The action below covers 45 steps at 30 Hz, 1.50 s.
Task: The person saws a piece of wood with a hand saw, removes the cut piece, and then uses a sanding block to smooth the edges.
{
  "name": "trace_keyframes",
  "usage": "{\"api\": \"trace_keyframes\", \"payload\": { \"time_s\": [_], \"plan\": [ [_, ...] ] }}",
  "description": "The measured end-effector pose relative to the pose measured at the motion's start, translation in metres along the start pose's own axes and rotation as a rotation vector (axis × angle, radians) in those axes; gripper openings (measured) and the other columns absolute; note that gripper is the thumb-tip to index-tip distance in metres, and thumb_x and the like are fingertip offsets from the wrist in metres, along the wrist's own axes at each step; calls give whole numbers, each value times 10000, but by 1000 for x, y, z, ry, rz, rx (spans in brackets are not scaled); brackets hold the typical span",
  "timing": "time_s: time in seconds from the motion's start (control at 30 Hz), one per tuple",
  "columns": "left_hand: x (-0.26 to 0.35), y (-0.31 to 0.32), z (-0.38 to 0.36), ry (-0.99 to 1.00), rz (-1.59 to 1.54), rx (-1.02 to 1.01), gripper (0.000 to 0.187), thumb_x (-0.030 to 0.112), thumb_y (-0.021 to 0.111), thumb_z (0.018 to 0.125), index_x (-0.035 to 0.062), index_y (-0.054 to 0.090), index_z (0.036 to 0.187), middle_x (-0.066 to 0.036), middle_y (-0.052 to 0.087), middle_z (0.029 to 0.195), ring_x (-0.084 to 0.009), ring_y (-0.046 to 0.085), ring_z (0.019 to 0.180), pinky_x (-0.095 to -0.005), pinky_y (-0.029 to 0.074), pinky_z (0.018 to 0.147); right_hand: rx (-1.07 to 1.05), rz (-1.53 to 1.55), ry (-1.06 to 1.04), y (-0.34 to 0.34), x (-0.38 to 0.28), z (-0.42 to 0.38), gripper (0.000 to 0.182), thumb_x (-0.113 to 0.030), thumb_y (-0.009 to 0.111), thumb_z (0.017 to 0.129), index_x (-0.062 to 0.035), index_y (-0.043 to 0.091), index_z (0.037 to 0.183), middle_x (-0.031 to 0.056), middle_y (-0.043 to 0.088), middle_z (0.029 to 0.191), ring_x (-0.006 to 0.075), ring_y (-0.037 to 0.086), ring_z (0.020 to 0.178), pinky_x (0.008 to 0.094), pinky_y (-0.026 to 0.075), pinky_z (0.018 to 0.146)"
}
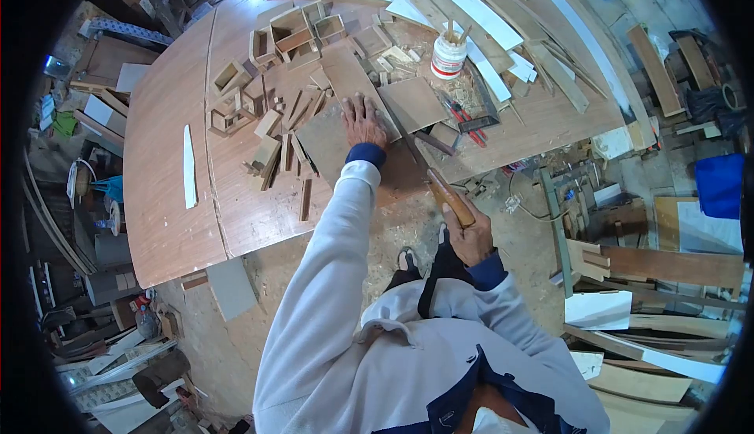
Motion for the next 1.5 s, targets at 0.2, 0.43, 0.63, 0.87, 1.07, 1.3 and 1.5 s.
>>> {"api": "trace_keyframes", "payload": {
  "time_s": [0.2, 0.43, 0.63, 0.87, 1.07, 1.3, 1.5],
  "plan": [
    [3, 1, -5, -54, -42, 34, 474, 208, 468, 890, 56, 478, 1339, -135, 313, 1502, -409, 190, 1407, -529, 184, 1133, -27, -179, -132, -51, -25, -60, 363, -132, 611, 886, -2, 564, 1221, 172, 674, 874, 228, 688, 716, 316, 529, 648],
    [0, 1, -5, -5, -42, 23, 539, 176, 503, 835, 57, 456, 1358, -146, 301, 1505, -402, 174, 1415, -525, 171, 1140, -131, -19, 197, -3, -11, -2, 369, -119, 605, 887, 0, 553, 1232, 180, 676, 927, 275, 687, 752, 300, 528, 676],
    [4, 2, -7, -27, -35, 48, 490, 206, 489, 875, 69, 479, 1345, -129, 329, 1495, -398, 212, 1403, -527, 185, 1132, -16, -39, -56, -51, -22, -69, 345, -155, 618, 889, 30, 568, 1176, 202, 643, 858, 251, 650, 665, 307, 499, 614],
    [-3, 8, -7, 23, -67, 114, 479, 227, 497, 871, 95, 503, 1332, -114, 352, 1489, -397, 234, 1397, -517, 199, 1128, -35, -3, 43, -1, 5, -15, 381, -146, 609, 887, 30, 550, 1220, 228, 657, 938, 258, 691, 782, 320, 524, 683],
    [5, 2, -6, -11, -57, 46, 494, 214, 512, 851, 58, 507, 1319, -141, 347, 1479, -408, 211, 1399, -518, 192, 1128, -16, 34, 5, -40, -14, -75, 371, -138, 596, 892, 22, 549, 1224, 223, 657, 927, 261, 695, 808, 328, 527, 687],
    [3, 2, -6, 36, -54, 50, 496, 187, 511, 842, 54, 504, 1320, -137, 330, 1489, -400, 204, 1403, -515, 191, 1130, -77, 24, 177, -6, -5, -12, 352, -142, 602, 891, 22, 561, 1199, 216, 655, 959, 319, 691, 862, 342, 535, 708],
    [5, 1, -7, -23, -80, 29, 518, 148, 504, 828, 47, 482, 1336, -140, 322, 1492, -400, 200, 1405, -514, 176, 1138, -7, -8, 42, -39, -5, -90, 370, -138, 602, 889, 28, 547, 1215, 224, 654, 977, 316, 691, 838, 342, 528, 680]
  ]
}}
Point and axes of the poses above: each hand's wrist, its own z-axis towards the middle knuckle, its own y-axis out of the palm, x = y × z, the point moved 3 cm from there along z, towards the middle knuckle
